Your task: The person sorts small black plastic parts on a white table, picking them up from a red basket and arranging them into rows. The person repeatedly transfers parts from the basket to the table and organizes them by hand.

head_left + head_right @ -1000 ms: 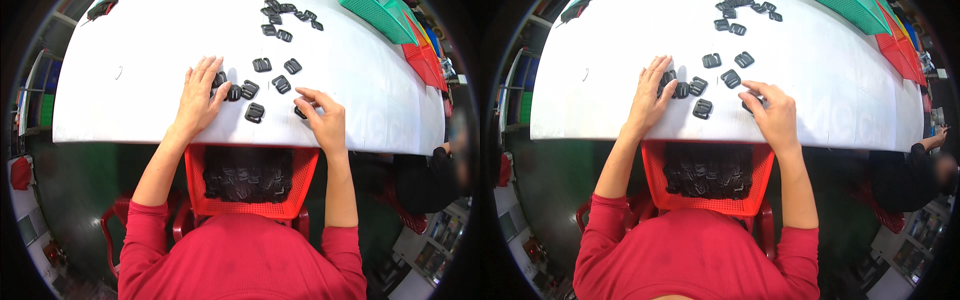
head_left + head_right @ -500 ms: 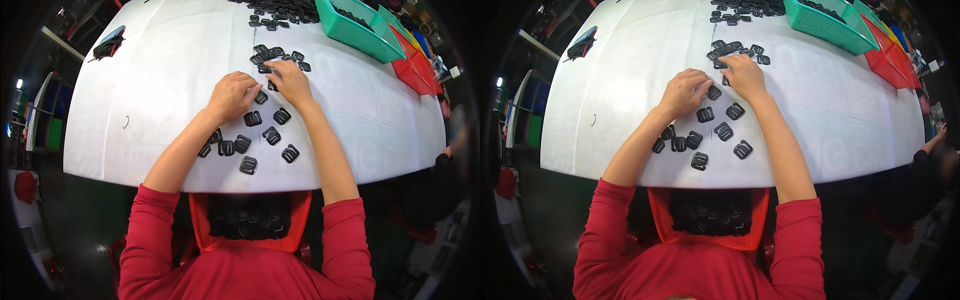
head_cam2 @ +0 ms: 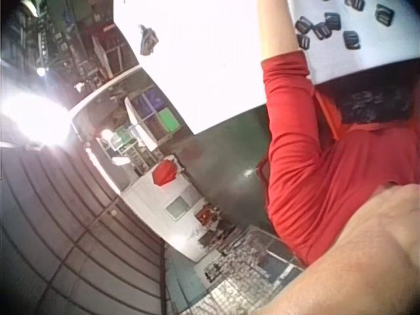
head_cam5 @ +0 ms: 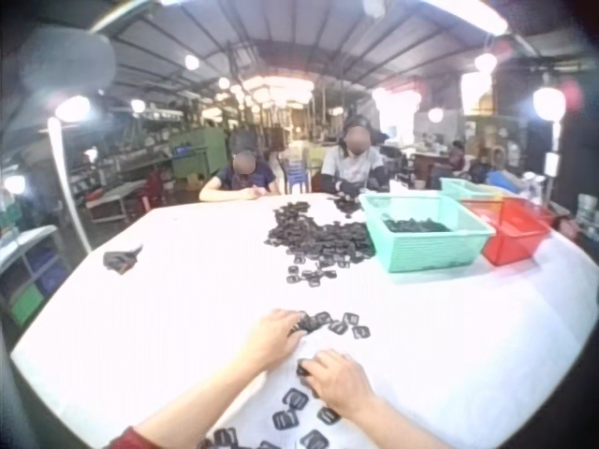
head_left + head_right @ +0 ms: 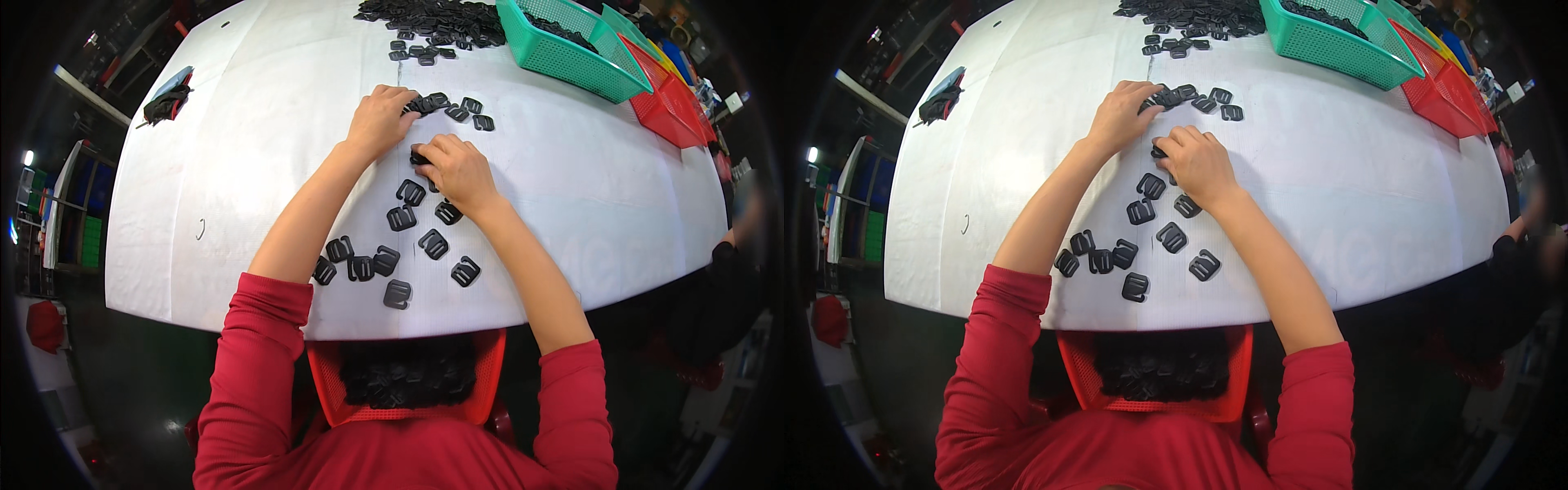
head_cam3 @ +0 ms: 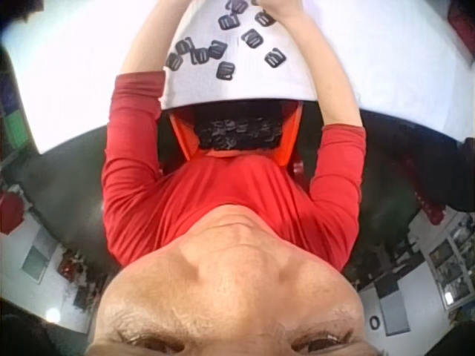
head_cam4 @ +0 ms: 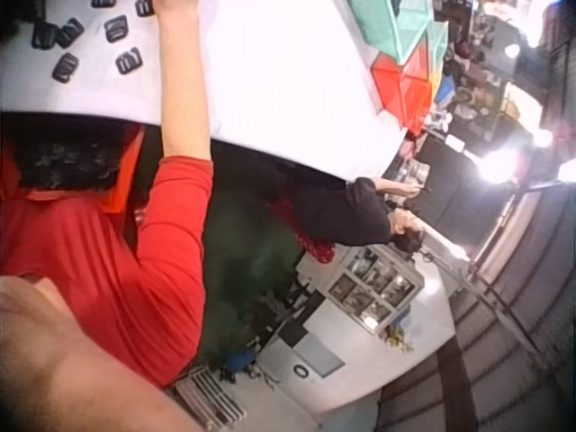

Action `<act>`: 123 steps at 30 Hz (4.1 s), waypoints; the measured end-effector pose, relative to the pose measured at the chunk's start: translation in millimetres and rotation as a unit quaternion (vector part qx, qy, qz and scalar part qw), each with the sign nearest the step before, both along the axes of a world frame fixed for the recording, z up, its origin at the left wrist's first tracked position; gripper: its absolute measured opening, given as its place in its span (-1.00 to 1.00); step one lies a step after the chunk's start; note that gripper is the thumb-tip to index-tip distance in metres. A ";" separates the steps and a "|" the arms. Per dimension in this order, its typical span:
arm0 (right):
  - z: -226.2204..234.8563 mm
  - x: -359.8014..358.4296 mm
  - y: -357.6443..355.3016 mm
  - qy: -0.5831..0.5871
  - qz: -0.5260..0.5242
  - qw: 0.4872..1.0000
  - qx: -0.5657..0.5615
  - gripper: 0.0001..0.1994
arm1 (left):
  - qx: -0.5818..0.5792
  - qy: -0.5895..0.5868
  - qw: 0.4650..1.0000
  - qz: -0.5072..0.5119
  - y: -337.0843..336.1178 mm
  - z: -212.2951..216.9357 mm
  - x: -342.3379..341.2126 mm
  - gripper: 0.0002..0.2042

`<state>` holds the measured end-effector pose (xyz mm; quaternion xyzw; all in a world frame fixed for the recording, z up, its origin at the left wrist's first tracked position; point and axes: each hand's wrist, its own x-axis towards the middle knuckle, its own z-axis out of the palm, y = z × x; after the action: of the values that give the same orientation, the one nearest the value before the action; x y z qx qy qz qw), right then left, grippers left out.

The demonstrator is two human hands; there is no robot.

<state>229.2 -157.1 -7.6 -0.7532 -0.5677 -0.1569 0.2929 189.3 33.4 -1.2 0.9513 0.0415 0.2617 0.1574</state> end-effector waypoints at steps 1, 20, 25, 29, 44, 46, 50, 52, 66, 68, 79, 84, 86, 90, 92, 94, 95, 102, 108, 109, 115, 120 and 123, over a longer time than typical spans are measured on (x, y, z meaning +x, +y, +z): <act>2.1 -0.3 -2.5 -0.019 0.003 1.000 -0.005 -0.84 | 0.021 0.004 1.000 0.000 -3.8 -0.4 4.5 -0.68; -7.0 115.4 63.1 0.058 -0.070 0.991 -0.096 -0.61 | 0.036 0.016 0.999 -0.007 2.7 -7.7 19.5 -0.64; 0.2 113.1 72.7 0.099 -0.073 0.979 -0.160 -0.70 | 0.071 0.012 0.997 -0.037 9.1 -8.6 12.7 -0.73; 10.3 110.2 81.0 0.030 -0.090 0.979 -0.178 -0.77 | 0.033 -0.027 0.999 0.006 6.5 -13.9 7.7 -0.76; 43.4 106.8 -33.0 0.449 -0.023 0.861 -0.236 -0.78 | 0.084 0.001 0.996 0.016 7.4 -16.7 29.4 -0.76; 28.1 102.7 -34.0 0.359 -0.077 0.916 -0.160 -0.76 | 0.060 0.037 0.997 0.025 0.3 -4.5 35.7 -0.77; -2.3 89.3 -5.3 0.038 -0.117 0.992 -0.003 -0.76 | -0.144 0.095 0.984 0.041 -4.1 13.7 35.1 -0.77; -8.7 86.4 3.5 -0.016 -0.130 0.991 -0.022 -0.80 | -0.209 0.079 0.973 0.051 8.9 8.1 25.2 -0.75; -20.3 99.8 -4.0 0.140 -0.222 0.960 -0.095 -0.33 | -0.054 0.129 0.989 0.038 37.5 -23.2 9.8 -0.27; -23.8 94.9 7.8 0.117 -0.194 0.966 -0.125 -0.29 | -0.039 0.133 0.990 0.013 32.0 -24.2 16.5 -0.27; -14.1 75.0 22.0 0.236 -0.030 0.967 -0.091 -0.52 | -0.184 0.114 0.968 -0.127 -10.3 -3.0 -30.8 -0.46; -12.5 55.9 9.3 0.267 0.091 0.958 -0.053 -0.60 | -0.407 0.125 0.890 -0.161 -15.5 5.2 -64.2 -0.62; -8.9 21.6 -5.3 0.294 0.128 0.945 -0.055 -0.63 | -0.415 0.143 0.884 -0.164 -26.1 8.7 -95.3 -0.62; 10.2 -14.9 -59.1 0.331 0.137 0.932 -0.052 -0.60 | -0.328 0.098 0.926 -0.159 -26.2 23.7 -169.4 -0.62; 11.4 -13.7 -101.5 0.229 0.008 0.972 -0.056 -0.49 | -0.264 0.118 0.950 -0.118 -6.5 20.2 -206.1 -0.17; 6.0 -22.7 -121.4 0.143 -0.078 0.983 -0.083 -0.37 | -0.208 0.143 0.966 -0.059 -2.3 19.4 -244.9 0.10; -0.5 -31.2 -130.9 0.112 -0.107 0.981 -0.114 -0.31 | -0.144 0.175 0.973 -0.046 -5.8 16.2 -248.7 0.20; -9.5 -51.9 -72.3 0.089 -0.081 0.980 -0.158 -0.25 | -0.006 0.197 0.977 -0.083 -48.2 -0.7 -177.3 0.40; -8.5 -74.0 -63.1 0.148 -0.017 0.980 -0.134 -0.29 | -0.048 0.126 0.973 -0.189 -77.5 -5.9 -151.8 0.31; -10.5 -87.2 -69.4 0.142 -0.026 0.982 -0.123 -0.29 | -0.065 0.111 0.973 -0.192 -85.5 -9.5 -160.3 0.29; -4.5 -163.1 -106.2 0.169 -0.033 0.982 -0.083 -0.38 | -0.157 0.039 0.979 -0.121 -158.5 -7.7 -234.0 0.08; 8.6 -209.2 -139.9 0.266 -0.002 0.964 -0.031 -0.54 | -0.267 -0.003 0.952 -0.147 -185.2 -0.9 -274.9 -0.03; 27.6 -217.3 -154.3 0.297 0.022 0.954 -0.039 -0.64 | -0.335 0.071 0.923 -0.175 -183.4 10.9 -295.1 -0.10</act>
<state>12.0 -311.4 20.0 -0.7642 -0.4771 0.1027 0.4217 -105.8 -150.1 9.7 0.8513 -0.0290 0.1331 0.5067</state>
